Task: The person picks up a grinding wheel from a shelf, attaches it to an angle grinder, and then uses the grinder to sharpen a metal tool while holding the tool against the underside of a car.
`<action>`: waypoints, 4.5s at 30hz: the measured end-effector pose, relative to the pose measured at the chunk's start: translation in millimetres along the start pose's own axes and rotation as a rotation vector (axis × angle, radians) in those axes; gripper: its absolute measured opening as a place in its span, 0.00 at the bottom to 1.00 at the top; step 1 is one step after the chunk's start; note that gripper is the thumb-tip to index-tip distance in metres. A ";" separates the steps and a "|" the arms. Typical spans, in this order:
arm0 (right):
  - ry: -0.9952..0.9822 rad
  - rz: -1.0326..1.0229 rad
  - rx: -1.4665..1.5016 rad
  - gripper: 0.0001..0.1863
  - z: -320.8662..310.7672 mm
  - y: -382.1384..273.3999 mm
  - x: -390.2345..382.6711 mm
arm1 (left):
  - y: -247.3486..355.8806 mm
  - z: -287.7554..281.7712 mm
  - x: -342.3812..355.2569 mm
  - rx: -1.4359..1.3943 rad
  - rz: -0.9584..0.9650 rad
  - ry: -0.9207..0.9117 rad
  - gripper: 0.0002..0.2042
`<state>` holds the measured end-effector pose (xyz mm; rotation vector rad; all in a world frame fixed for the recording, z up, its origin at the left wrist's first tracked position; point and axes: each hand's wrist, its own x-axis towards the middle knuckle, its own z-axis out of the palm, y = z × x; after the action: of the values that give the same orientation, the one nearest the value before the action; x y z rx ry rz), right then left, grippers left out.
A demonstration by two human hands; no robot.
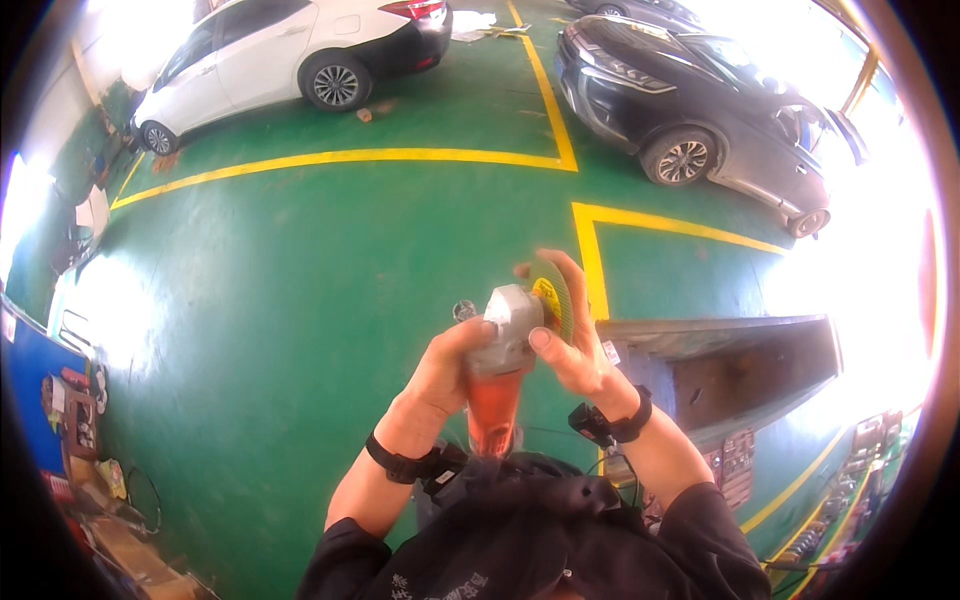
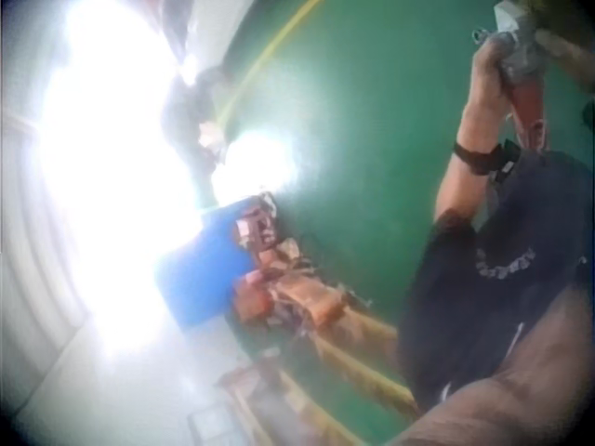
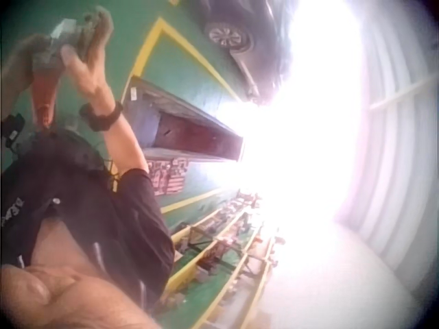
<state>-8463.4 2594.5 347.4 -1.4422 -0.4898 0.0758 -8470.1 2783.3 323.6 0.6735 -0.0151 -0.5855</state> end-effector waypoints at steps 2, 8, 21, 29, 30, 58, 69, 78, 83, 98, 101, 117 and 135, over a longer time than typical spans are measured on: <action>0.006 -0.033 -0.034 0.52 -0.1 2.7 0.0 | 2.9 0.8 -1.1 -0.012 -0.015 0.001 0.28; -0.024 -0.229 -0.186 0.47 4.9 -1.6 5.0 | 5.3 -3.5 -3.1 0.004 -0.066 0.014 0.27; -0.012 -0.014 -0.059 0.41 1.5 -5.7 -1.4 | -8.6 -12.4 -1.1 -0.042 -0.071 0.079 0.30; 0.011 0.029 -0.071 0.42 3.3 1.0 -5.2 | -18.3 -18.1 -0.9 -0.023 -0.049 0.080 0.32; 0.010 0.032 -0.070 0.42 3.1 0.6 -5.8 | -17.7 -17.7 -1.5 -0.026 -0.057 0.059 0.32; -0.010 0.229 -0.248 0.44 -0.5 4.1 -2.8 | -32.7 -33.2 1.6 0.003 -0.070 0.175 0.33; -0.073 0.310 -0.261 0.45 -5.7 1.6 7.8 | -29.2 -47.6 -0.9 -0.033 -0.073 0.052 0.36; -0.154 0.114 -0.277 0.48 -9.4 -6.0 -3.9 | -15.6 -33.8 -12.5 0.034 0.116 0.126 0.41; -0.067 -0.192 -0.479 0.20 -6.9 -2.8 -2.4 | -10.1 -42.2 -17.2 -0.015 0.086 0.056 0.37; 0.056 -0.272 -0.603 0.15 -5.8 -1.0 -8.8 | -20.2 -31.5 -13.3 0.029 0.042 0.190 0.39; 0.028 -0.159 -0.668 0.10 -6.3 5.5 -11.0 | -15.1 -29.3 -12.4 -0.073 -0.041 -0.015 0.35; 0.228 -0.217 -0.278 0.28 27.0 14.1 -16.8 | -30.6 -17.9 -14.0 -0.094 -0.054 0.153 0.28; 0.010 -0.328 -0.490 0.34 8.6 22.1 -15.9 | -34.6 -23.8 -14.9 -0.071 -0.018 0.203 0.32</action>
<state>-8475.6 2600.3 322.2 -1.8157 -0.7661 -0.3344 -8495.4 2783.2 286.9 0.6618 0.2006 -0.5304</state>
